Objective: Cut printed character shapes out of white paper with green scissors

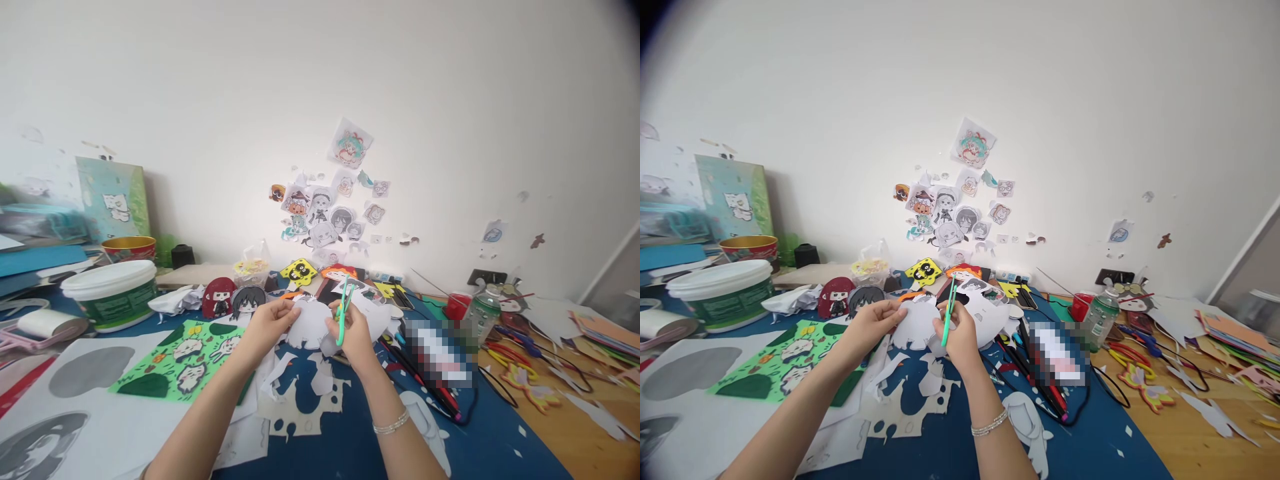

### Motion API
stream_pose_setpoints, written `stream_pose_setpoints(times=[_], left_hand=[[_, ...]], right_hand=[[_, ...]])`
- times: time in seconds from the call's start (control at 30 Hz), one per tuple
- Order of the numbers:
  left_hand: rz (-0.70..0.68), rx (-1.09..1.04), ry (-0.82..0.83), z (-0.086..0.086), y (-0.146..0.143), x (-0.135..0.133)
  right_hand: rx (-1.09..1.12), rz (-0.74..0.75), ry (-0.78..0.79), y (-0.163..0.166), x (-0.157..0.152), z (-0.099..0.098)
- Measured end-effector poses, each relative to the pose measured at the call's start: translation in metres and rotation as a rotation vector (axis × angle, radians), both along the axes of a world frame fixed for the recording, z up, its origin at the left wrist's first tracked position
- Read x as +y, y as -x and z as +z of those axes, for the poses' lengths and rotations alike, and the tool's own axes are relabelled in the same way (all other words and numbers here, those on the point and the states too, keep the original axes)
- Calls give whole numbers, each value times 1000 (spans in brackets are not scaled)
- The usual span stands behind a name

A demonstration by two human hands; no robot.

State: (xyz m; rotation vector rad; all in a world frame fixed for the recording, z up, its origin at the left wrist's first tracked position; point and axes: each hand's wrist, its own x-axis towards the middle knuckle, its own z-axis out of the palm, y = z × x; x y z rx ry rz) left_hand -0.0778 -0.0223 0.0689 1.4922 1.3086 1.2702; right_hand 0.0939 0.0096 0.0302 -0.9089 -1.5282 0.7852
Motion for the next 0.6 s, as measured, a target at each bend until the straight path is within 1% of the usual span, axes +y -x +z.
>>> stream_pose_setpoints(times=[0.13,0.27,0.43,0.6], left_hand=[[-13,-33,18,0,0,0],[-50,-59,47,-6,2,6],[-85,-30,65,-15,6,14],[-72,-9,85,-16,7,14]], right_hand=[[8,-4,3,0,0,0],[19,-8,18,0,0,0],[29,-36,33,-1,0,2],[47,-30,35,-1,-1,4]])
